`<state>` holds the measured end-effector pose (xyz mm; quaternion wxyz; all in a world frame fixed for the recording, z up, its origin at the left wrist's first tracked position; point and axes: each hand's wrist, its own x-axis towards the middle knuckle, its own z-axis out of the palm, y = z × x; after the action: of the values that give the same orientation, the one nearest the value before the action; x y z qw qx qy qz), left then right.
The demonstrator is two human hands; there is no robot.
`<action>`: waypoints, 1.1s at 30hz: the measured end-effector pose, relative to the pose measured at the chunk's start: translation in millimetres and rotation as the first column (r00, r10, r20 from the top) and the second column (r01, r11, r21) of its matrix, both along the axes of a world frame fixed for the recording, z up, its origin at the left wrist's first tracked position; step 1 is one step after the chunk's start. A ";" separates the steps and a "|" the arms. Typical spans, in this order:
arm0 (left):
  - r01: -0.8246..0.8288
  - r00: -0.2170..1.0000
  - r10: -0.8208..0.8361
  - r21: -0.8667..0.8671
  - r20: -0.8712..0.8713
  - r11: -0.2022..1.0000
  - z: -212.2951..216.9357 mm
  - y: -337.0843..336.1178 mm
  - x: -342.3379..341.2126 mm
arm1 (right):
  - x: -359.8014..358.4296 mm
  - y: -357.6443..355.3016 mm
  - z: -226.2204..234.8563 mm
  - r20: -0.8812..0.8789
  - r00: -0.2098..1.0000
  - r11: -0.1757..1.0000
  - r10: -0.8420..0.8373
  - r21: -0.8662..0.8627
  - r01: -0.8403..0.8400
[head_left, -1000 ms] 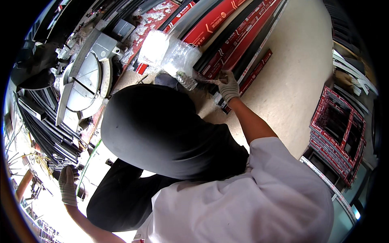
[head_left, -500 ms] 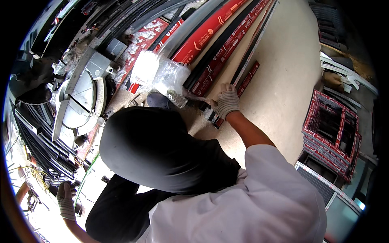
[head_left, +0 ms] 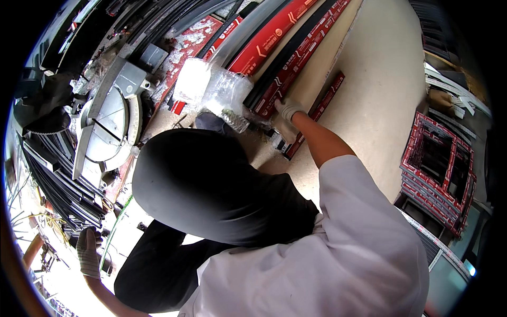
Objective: The person measures a long metal profile with a tape measure, marks it with a marker, and uses a chop saw to cut the profile. The person handles the profile and tools directly, performing measurement, marking, and cutting actions in a workshop setting.
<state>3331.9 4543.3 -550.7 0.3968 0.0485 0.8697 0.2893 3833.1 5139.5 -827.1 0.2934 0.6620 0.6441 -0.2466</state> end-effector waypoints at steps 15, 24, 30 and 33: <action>-0.036 0.998 0.035 0.018 0.045 0.999 -2.6 -1.4 -4.4 | -41.0 -16.4 18.6 -0.026 0.780 0.730 0.625 0.375 -0.572; -0.026 0.999 0.027 -0.030 0.032 0.999 3.4 6.7 0.1 | -60.6 15.3 46.2 -0.025 0.271 0.272 0.962 0.109 -0.956; -0.004 0.999 0.005 -0.023 0.040 1.000 4.6 14.2 0.3 | -69.8 20.4 42.0 -0.026 0.244 0.246 0.969 0.093 -0.965; 0.001 0.999 0.000 -0.025 0.040 1.000 2.1 10.8 -1.4 | -73.5 21.2 41.0 -0.036 0.274 0.276 0.961 0.097 -0.956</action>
<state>3330.5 4554.1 -548.5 0.4146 0.0379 0.8652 0.2795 3759.6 5160.6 -786.1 0.3358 0.1382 0.9312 -0.0314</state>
